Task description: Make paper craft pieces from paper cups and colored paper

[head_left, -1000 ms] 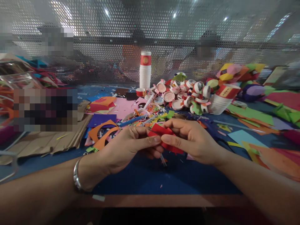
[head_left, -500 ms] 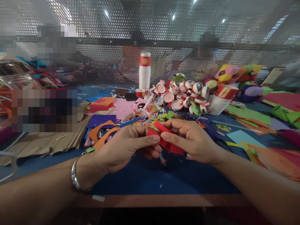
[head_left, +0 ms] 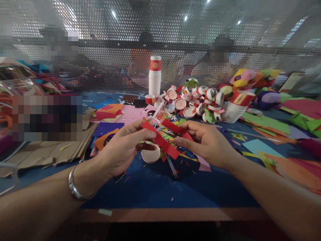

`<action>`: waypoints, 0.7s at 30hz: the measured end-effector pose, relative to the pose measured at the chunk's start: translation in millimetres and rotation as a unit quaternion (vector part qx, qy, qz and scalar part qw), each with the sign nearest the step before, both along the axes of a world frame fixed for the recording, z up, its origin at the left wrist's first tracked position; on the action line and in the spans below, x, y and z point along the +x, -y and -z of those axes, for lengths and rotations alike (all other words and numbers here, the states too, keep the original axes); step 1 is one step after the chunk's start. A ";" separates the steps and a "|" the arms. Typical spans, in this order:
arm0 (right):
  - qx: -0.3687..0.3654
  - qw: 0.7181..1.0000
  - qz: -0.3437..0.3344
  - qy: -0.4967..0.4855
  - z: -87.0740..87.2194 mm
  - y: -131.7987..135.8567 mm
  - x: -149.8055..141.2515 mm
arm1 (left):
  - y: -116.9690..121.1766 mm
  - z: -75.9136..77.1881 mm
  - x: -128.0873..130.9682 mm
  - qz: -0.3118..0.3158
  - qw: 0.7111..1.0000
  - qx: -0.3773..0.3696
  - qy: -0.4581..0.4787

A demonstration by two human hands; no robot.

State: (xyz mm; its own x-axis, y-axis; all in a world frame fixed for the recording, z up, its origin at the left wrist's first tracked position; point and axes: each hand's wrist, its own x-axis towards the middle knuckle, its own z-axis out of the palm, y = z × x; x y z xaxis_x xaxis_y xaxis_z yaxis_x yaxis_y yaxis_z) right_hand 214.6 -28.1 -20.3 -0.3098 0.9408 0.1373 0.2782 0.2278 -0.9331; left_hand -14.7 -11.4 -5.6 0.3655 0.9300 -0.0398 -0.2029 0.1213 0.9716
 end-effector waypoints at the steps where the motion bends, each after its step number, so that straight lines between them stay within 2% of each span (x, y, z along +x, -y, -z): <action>1: 0.012 1.000 0.004 0.024 1.1 -0.9 1.3 | -0.7 -0.5 0.1 -0.011 1.000 -0.001 0.001; 10: 0.089 0.989 0.034 0.111 7.8 -6.6 11.7 | -6.3 0.2 0.6 -0.034 0.998 0.031 -0.032; 17: 0.058 0.986 0.043 0.153 -2.9 -4.6 13.6 | -5.0 1.2 -1.6 -0.016 0.982 0.130 -0.138; 21: 0.028 0.989 0.034 0.143 -10.4 -1.7 12.0 | -1.6 -2.2 -1.6 -0.012 0.970 0.165 -0.177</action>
